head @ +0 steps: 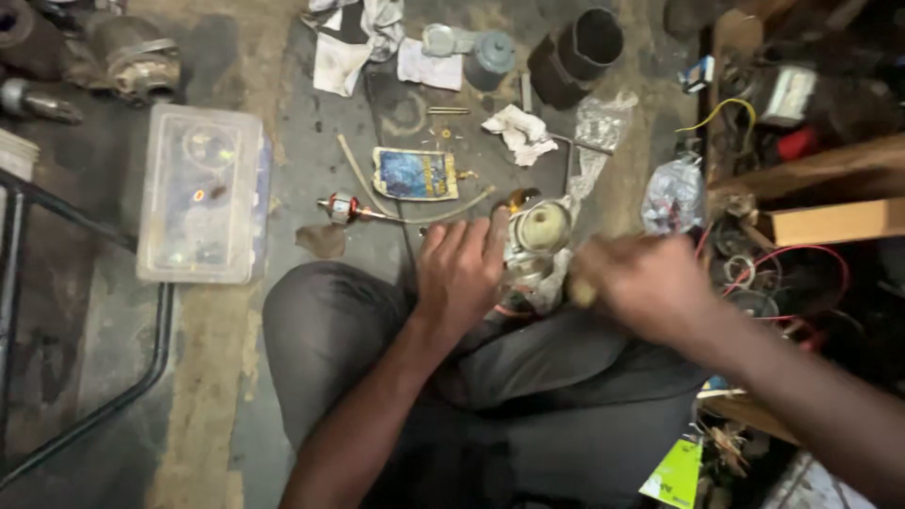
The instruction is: The person sits on the floor and works on a small electric motor. They pour liquid from a bottle into the motor housing, rub the interior with a wooden stick, and then insert the rotor assembly, rotating it by hand to test movement.
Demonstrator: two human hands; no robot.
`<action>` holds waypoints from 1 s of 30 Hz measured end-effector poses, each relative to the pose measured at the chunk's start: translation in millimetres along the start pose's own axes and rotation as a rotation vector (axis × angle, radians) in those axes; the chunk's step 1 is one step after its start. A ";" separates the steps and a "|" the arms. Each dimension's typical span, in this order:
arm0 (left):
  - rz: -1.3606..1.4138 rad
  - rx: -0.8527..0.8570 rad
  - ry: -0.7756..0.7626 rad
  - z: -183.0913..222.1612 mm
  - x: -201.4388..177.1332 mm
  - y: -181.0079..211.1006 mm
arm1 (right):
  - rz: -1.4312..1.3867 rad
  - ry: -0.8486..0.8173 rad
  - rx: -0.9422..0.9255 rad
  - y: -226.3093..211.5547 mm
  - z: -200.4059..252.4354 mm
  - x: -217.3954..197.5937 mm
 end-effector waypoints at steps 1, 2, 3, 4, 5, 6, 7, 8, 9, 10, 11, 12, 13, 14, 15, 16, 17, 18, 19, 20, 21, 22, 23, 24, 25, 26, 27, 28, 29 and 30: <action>0.008 0.018 -0.013 -2.3 1.2 1.2 | -0.032 -0.016 -0.093 -2.6 0.0 -2.8; -0.002 0.041 -0.010 -7.8 1.7 -1.8 | -0.053 -0.017 -0.201 -4.4 -6.0 -2.5; -0.012 0.065 -0.007 -13.4 2.6 -5.6 | -0.003 0.006 -0.118 3.6 -11.6 -5.6; -0.020 0.047 0.005 -9.9 0.6 -6.3 | 0.023 0.011 -0.026 7.7 -11.6 -4.9; -0.028 0.029 0.016 -6.5 -0.2 -7.6 | 0.049 0.015 0.065 10.2 -11.6 -1.1; -0.026 0.011 0.027 -3.2 0.3 -5.2 | 0.032 0.010 -0.019 8.3 -7.4 0.5; -0.028 0.029 0.006 -0.3 1.4 -1.3 | 0.013 0.005 -0.103 5.0 -4.9 3.7; -0.043 0.055 -0.001 -3.6 2.4 -2.6 | 0.006 0.017 -0.195 4.2 -7.4 4.3; -0.058 0.080 -0.008 -7.4 3.0 -3.7 | 0.010 0.035 -0.165 10.1 -9.4 0.0; -0.064 0.076 0.015 -9.5 1.5 -7.3 | 0.008 0.057 -0.139 12.0 -13.4 0.2; -0.069 0.071 0.039 -11.7 1.0 -11.3 | 0.005 0.079 -0.113 14.3 -16.7 0.0; -0.051 0.058 0.043 -7.1 1.0 -7.9 | 0.026 0.033 -0.076 12.6 -11.5 0.6; -0.041 0.044 -0.007 -2.6 2.6 -4.9 | 0.047 -0.014 -0.039 9.0 -5.4 1.3; -0.037 0.033 -0.044 -1.6 4.1 -3.9 | 0.079 -0.053 -0.010 10.4 -3.8 -1.2; -0.032 0.023 -0.082 -0.4 4.1 -2.3 | 0.010 -0.087 -0.023 6.4 -3.8 -0.4; -0.015 0.036 -0.056 -7.3 4.4 -6.7 | -0.042 -0.097 -0.044 7.3 -10.3 -0.3; 0.002 0.050 -0.031 -14.0 5.0 -10.9 | -0.094 -0.109 -0.064 12.8 -17.1 -1.9; 0.039 0.052 -0.032 -11.2 4.6 -8.1 | -0.062 -0.041 -0.044 11.5 -13.6 -1.6; 0.033 0.042 -0.036 -7.8 5.6 -5.9 | -0.030 0.026 -0.023 14.2 -10.3 -0.6; 0.032 0.032 -0.046 -0.9 6.3 -1.7 | 0.001 0.088 0.004 17.0 -3.7 1.6; 0.031 0.022 -0.056 6.1 5.9 2.5 | -0.018 0.016 -0.004 10.6 8.1 9.7; -0.001 0.039 -0.040 1.6 7.1 -0.8 | -0.017 -0.035 -0.038 13.3 7.8 14.4; -0.033 0.055 -0.025 -3.0 7.5 -4.2 | -0.016 -0.087 -0.070 17.0 5.5 18.8; -0.063 0.068 -0.016 -4.2 7.8 -6.0 | -0.025 -0.037 -0.020 21.6 5.8 21.6; -0.064 0.072 -0.038 -4.8 9.8 -8.3 | -0.034 0.013 0.030 28.3 5.9 23.8; -0.058 0.062 -0.083 3.3 9.1 -6.1 | -0.065 0.045 0.083 26.5 12.0 29.3; -0.051 0.051 -0.127 11.3 7.9 -3.4 | -0.013 -0.031 0.087 20.9 18.0 37.2; -0.050 0.050 -0.127 9.9 9.5 -2.5 | 0.063 -0.094 0.097 20.5 21.0 38.6; -0.050 0.049 -0.127 7.9 9.8 -1.0 | 0.139 -0.157 0.107 19.3 22.6 37.5; -0.060 0.051 -0.115 1.2 10.2 -3.1 | 0.029 -0.111 0.098 20.6 16.8 32.0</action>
Point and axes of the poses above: each hand's wrist, its own z-axis away from the middle knuckle, its own x-axis out of the palm, y = z × x, the point moved 3 cm from there along -z, towards the middle knuckle, and after that the axes turned 1 degree about z, right-handed, at the moved point
